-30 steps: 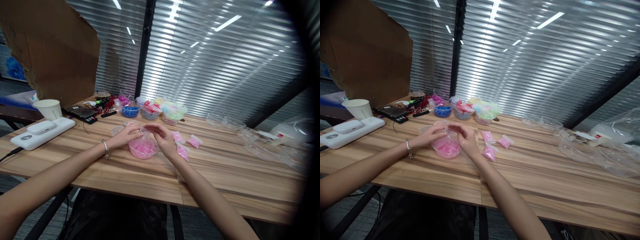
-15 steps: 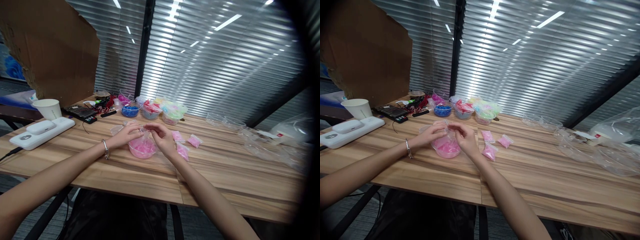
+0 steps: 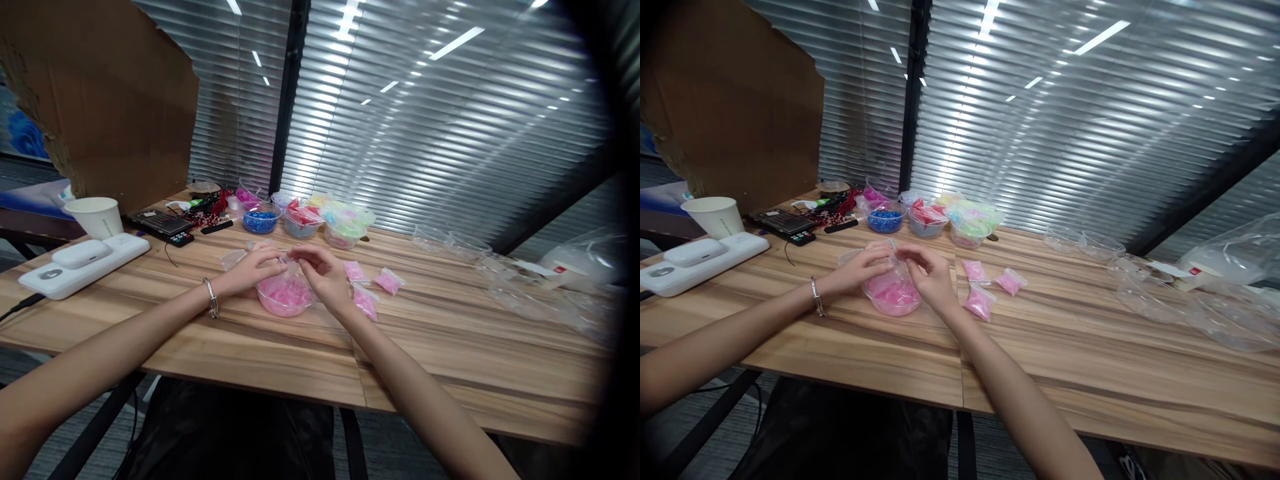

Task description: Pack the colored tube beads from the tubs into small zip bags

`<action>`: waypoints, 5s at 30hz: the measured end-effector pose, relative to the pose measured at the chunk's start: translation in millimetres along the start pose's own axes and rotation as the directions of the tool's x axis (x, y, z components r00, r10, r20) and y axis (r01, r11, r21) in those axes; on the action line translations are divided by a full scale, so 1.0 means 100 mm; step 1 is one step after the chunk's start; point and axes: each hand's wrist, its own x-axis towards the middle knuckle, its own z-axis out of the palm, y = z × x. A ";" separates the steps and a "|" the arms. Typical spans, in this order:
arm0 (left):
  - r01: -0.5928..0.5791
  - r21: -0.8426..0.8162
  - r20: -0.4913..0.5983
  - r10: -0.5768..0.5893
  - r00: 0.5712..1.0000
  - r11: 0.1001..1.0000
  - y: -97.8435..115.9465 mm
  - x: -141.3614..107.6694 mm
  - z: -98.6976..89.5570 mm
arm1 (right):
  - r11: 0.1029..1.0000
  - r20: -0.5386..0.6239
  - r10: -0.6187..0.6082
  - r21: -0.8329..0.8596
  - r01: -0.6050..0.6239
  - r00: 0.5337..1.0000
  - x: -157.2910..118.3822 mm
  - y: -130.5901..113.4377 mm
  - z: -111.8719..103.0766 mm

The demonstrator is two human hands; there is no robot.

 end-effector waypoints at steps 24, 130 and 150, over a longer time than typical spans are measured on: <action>-0.014 0.018 0.012 0.014 1.000 1.000 0.03 0.00 -0.01 | 0.998 -0.015 0.026 0.056 -0.025 1.000 0.04 -0.05 -0.01; -0.063 0.034 0.066 0.061 0.996 0.997 0.13 0.01 -0.06 | 0.961 -0.028 0.201 0.201 -0.191 0.979 0.06 -0.04 -0.03; 0.049 -0.216 -0.008 -0.052 0.999 0.975 0.15 -0.04 -0.02 | 0.978 -0.050 0.152 0.152 -0.143 0.987 0.04 -0.03 -0.05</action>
